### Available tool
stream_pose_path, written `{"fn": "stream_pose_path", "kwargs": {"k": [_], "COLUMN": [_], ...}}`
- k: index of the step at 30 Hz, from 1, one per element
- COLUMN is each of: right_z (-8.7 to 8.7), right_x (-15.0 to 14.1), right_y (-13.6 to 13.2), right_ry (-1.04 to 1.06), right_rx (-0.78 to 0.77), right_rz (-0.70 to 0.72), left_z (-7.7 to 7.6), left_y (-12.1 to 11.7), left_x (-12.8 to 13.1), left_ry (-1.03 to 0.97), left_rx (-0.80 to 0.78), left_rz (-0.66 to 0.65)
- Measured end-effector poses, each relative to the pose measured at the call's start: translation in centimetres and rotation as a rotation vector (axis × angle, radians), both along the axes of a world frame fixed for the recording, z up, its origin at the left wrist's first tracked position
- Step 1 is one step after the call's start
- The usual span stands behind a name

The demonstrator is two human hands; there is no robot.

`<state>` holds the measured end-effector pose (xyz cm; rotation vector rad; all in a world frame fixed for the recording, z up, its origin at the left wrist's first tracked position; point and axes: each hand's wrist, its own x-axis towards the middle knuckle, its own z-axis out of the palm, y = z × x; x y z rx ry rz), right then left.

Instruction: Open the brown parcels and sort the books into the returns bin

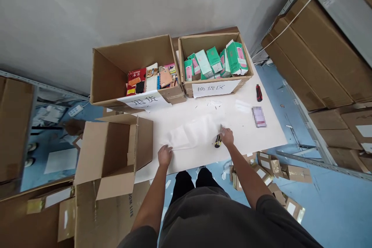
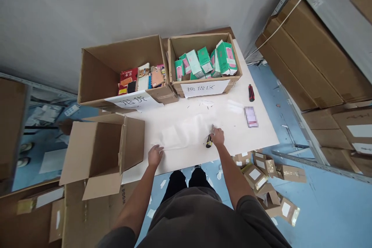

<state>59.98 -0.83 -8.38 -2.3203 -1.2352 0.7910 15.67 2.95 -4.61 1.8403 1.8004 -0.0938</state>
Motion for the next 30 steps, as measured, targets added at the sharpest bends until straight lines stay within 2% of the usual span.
{"fn": "stream_pose_path", "kwargs": {"k": [4, 7, 10, 12, 15, 17, 19, 21, 22, 24, 26, 28, 30], "right_z": [1.3, 2.8, 4.8, 6.4, 9.2, 11.2, 13.2, 15.3, 16.3, 18.3, 20.3, 22.5, 24.9], "right_x": [0.7, 0.4, -1.3, -3.8, -9.7, -14.1, -17.9, -20.7, -21.8, -23.6, -25.2, -27.1, -29.4], "right_y": [0.5, 0.4, 0.4, 0.6, 1.3, 1.9, 2.6, 3.3, 3.7, 4.6, 5.7, 6.9, 8.2], "right_ry": [-0.046, -0.059, -0.019, 0.092, 0.366, 0.552, 0.715, 0.823, 0.855, 0.876, 0.856, 0.813, 0.785], "right_rx": [0.001, 0.079, 0.194, 0.28, 0.376, 0.387, 0.341, 0.279, 0.254, 0.226, 0.245, 0.333, 0.469], "right_rz": [0.024, -0.018, -0.036, 0.029, 0.175, 0.252, 0.3, 0.337, 0.362, 0.429, 0.475, 0.434, 0.333], "left_z": [0.5, 0.9, 1.5, 2.2, 4.1, 5.7, 7.4, 9.3, 10.4, 12.9, 15.7, 18.6, 20.8], "left_y": [0.7, 0.4, -0.2, -0.6, -1.1, -1.4, -1.6, -1.5, -1.5, -1.2, -0.9, -0.4, 0.1], "left_x": [1.9, 3.0, 4.6, 6.1, 8.4, 9.3, 9.1, 7.7, 6.5, 3.6, 0.1, -4.0, -8.9], "left_ry": [-0.139, -0.254, -0.322, -0.429, -0.781, -1.021, -1.146, -1.217, -1.242, -1.261, -1.221, -1.124, -0.985], "left_rx": [-0.025, -0.016, 0.012, 0.03, 0.03, -0.006, -0.057, -0.087, -0.095, -0.104, -0.068, 0.075, 0.288], "left_rz": [0.186, 0.325, 0.391, 0.423, 0.478, 0.538, 0.614, 0.646, 0.619, 0.467, 0.258, 0.115, 0.126]}}
